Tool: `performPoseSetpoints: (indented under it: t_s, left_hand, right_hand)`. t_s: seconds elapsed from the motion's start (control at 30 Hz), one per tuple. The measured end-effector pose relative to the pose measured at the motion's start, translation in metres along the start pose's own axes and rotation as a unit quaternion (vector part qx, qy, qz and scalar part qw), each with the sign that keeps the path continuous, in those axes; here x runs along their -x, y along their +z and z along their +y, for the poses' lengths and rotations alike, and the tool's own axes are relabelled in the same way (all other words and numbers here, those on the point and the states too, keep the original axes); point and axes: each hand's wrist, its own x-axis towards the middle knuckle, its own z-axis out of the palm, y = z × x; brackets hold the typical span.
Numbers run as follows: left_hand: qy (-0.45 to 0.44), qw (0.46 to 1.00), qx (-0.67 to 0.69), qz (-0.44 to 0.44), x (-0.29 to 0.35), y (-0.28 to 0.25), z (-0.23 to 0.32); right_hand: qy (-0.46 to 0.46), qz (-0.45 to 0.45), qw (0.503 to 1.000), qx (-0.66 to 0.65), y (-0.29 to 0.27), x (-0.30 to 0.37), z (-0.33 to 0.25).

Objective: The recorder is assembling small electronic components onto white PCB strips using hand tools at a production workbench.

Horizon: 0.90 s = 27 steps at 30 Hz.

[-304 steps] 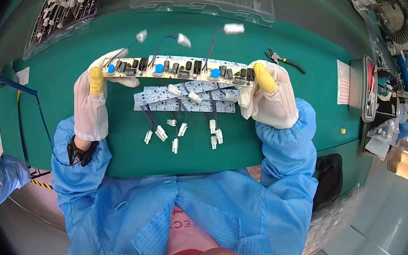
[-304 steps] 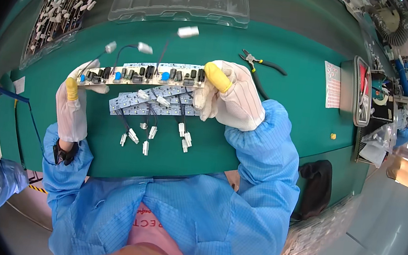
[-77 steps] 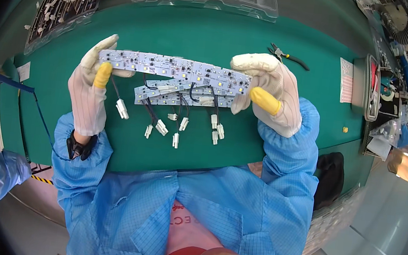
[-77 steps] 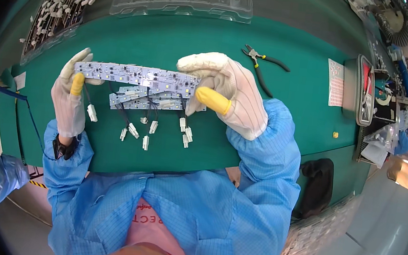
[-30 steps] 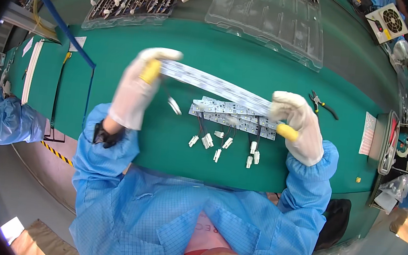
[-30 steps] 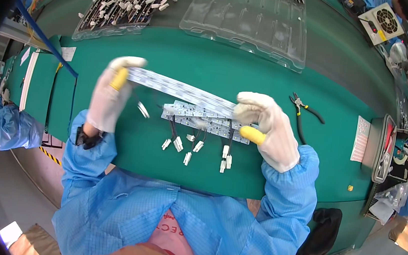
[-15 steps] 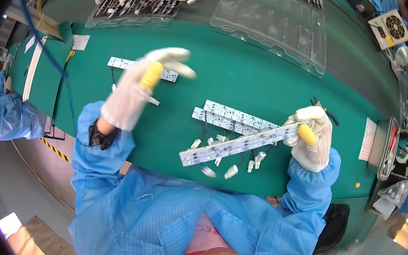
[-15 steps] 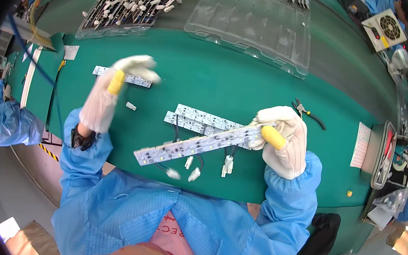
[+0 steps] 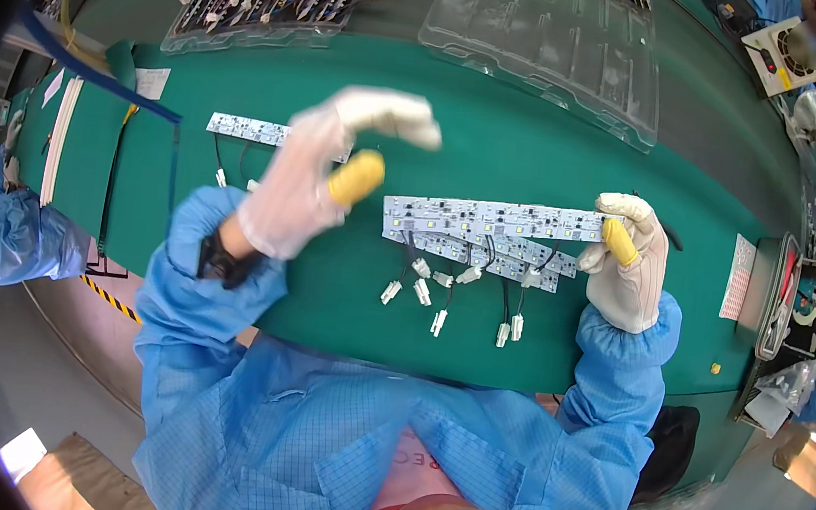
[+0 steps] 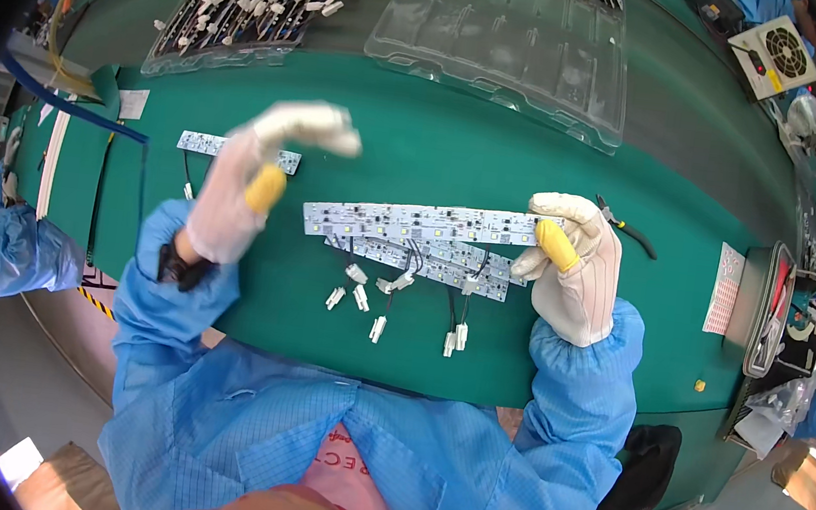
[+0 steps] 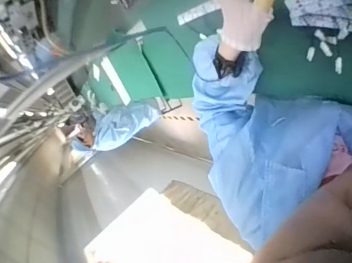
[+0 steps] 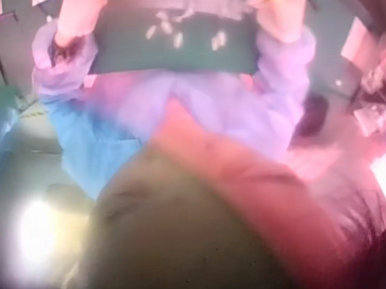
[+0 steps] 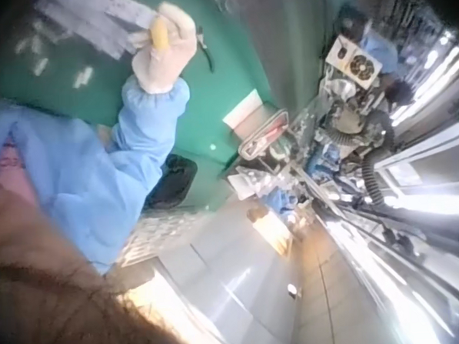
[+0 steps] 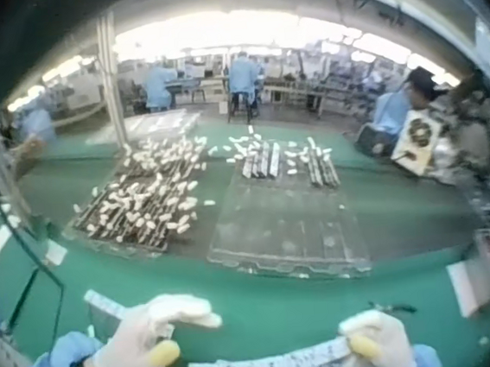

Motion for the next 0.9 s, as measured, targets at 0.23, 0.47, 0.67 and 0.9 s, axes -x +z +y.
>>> performPoseSetpoints:
  t_s: [0.23,0.47,0.67,0.9]
  left_hand:
    - [0.108,0.736,-0.666,-0.055,-0.141,-0.051,-0.062]
    - [0.084,0.616,-0.779,-0.083,-0.194,-0.049,-0.127]
    - [0.07,0.563,-0.823,0.006,-0.194,-0.07,-0.115]
    - [0.093,0.725,-0.674,-0.106,-0.193,-0.062,-0.095]
  right_hand:
    - [0.032,0.018,0.998,-0.053,0.006,0.003,-0.006]
    - [0.068,0.016,0.994,-0.082,0.001,0.005,-0.001]
    - [0.087,0.001,0.992,-0.092,0.001,0.005,-0.005]
    - [0.089,0.006,0.989,-0.118,0.001,0.005,-0.003]
